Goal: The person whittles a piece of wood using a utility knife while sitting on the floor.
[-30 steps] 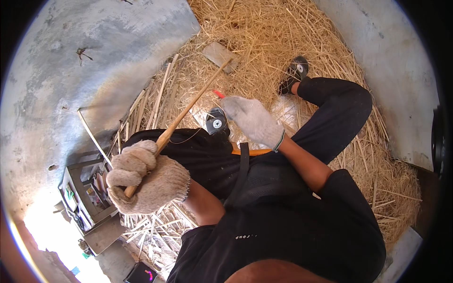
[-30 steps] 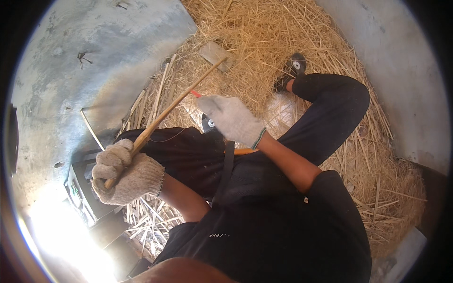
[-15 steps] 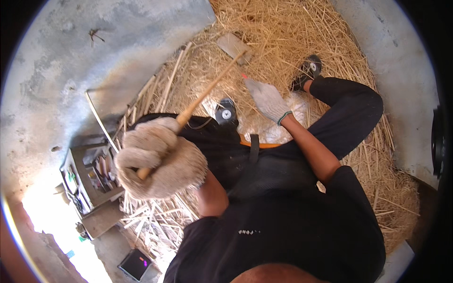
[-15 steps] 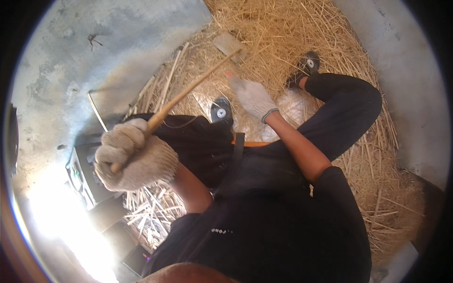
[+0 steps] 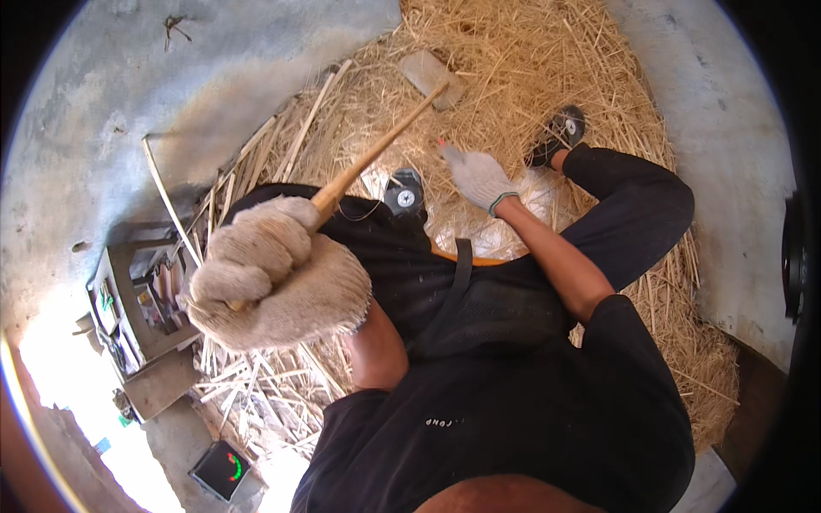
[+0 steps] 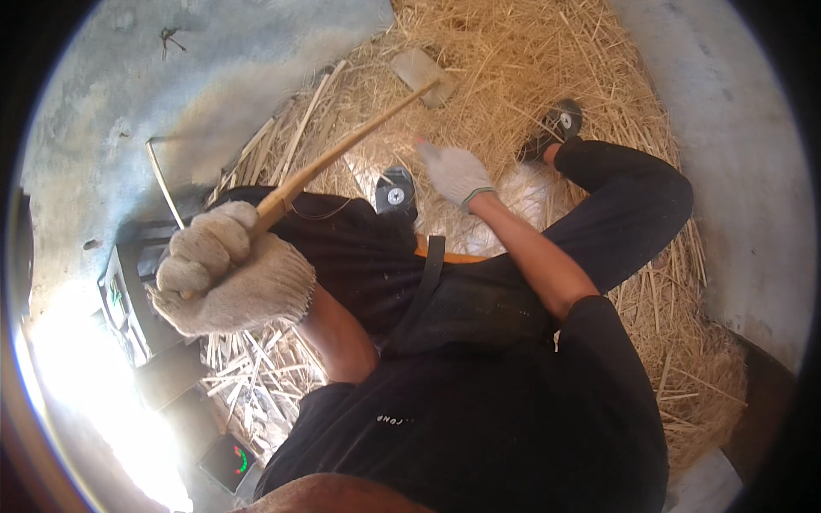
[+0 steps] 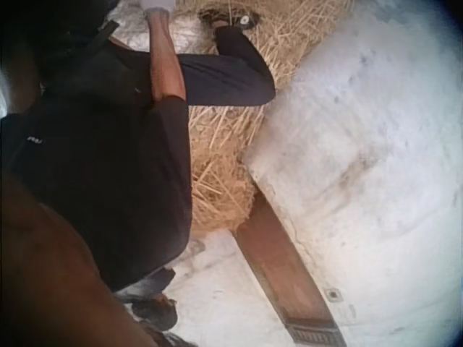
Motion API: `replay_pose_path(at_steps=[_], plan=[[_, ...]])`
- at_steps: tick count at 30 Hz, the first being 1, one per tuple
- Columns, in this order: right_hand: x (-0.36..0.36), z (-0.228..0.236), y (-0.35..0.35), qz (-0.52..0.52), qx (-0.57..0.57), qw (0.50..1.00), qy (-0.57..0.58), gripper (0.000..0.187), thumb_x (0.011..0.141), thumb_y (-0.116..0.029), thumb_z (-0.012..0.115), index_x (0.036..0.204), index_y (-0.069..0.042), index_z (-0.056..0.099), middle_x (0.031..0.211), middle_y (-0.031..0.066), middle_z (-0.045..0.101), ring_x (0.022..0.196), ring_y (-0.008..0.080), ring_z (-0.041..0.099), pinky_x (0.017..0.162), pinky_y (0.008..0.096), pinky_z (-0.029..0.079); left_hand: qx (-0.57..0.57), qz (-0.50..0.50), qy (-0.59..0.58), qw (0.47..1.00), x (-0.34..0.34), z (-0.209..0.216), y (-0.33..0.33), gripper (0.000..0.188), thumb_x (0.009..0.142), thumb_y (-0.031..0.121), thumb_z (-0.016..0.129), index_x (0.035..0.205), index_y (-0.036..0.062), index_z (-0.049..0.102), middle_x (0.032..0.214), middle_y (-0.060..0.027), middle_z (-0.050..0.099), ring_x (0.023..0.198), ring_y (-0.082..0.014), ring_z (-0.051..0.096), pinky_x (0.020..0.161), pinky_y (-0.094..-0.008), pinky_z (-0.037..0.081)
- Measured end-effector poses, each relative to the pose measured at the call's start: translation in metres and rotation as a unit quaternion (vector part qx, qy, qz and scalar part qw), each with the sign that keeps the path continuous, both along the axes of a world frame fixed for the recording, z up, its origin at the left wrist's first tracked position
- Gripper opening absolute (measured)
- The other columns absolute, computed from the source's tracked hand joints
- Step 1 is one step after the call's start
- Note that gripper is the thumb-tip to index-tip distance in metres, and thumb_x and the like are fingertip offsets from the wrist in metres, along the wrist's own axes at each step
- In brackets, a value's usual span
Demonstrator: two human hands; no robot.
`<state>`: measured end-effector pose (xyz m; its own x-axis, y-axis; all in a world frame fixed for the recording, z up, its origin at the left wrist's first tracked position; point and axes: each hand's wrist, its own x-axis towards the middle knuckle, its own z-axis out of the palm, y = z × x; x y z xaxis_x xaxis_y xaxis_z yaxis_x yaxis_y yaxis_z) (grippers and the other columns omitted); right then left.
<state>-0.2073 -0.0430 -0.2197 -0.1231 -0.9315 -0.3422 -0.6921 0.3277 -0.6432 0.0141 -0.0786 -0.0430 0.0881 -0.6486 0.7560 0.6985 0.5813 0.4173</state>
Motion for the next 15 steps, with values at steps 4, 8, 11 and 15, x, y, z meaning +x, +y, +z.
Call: replay_pose_path(at_steps=[4, 8, 11, 15], plan=[[-0.009, -0.049, 0.011, 0.019, -0.201, 0.979, 0.037, 0.06, 0.103, -0.048, 0.036, 0.12, 0.004, 0.061, 0.105, 0.031, 0.064, 0.101, 0.0443, 0.062, 0.085, 0.0474, 0.048, 0.06, 0.115, 0.067, 0.989, -0.013, 0.007, 0.009, 0.056, 0.106, 0.042, 0.028, 0.06, 0.0113, 0.034, 0.045, -0.0006, 0.027, 0.034, -0.0119, 0.028, 0.031, -0.0326, 0.032], [0.034, 0.049, 0.015, 0.138, -0.236, 0.961, -0.027, 0.027, 0.1, -0.014, 0.044, 0.114, 0.003, 0.061, 0.097, 0.022, 0.062, 0.083, 0.0363, 0.064, 0.073, 0.0408, 0.052, 0.12, 0.227, 0.041, 0.966, -0.015, 0.004, 0.013, 0.058, 0.103, 0.054, 0.031, 0.073, 0.0146, 0.06, 0.057, 0.0007, 0.044, 0.043, -0.012, 0.041, 0.042, -0.0309, 0.044], [0.057, 0.077, 0.024, 0.16, -0.318, 0.929, -0.099, 0.021, 0.094, -0.006, 0.048, 0.109, 0.003, 0.06, 0.093, 0.02, 0.062, 0.081, 0.036, 0.064, 0.069, 0.0403, 0.052, 0.122, 0.167, 0.065, 0.976, -0.006, -0.009, 0.012, 0.062, 0.097, 0.067, 0.036, 0.08, 0.0162, 0.068, 0.064, 0.0004, 0.053, 0.047, -0.011, 0.046, 0.046, -0.0292, 0.048], [0.067, 0.063, 0.021, 0.168, -0.338, 0.923, -0.073, 0.024, 0.09, -0.001, 0.052, 0.112, 0.004, 0.058, 0.09, 0.0197, 0.063, 0.08, 0.0374, 0.065, 0.068, 0.0422, 0.053, 0.123, 0.221, 0.05, 0.966, -0.012, -0.002, 0.012, 0.055, 0.099, 0.061, 0.041, 0.067, 0.0172, 0.052, 0.057, 0.0031, 0.043, 0.045, -0.0094, 0.04, 0.043, -0.0265, 0.039]])
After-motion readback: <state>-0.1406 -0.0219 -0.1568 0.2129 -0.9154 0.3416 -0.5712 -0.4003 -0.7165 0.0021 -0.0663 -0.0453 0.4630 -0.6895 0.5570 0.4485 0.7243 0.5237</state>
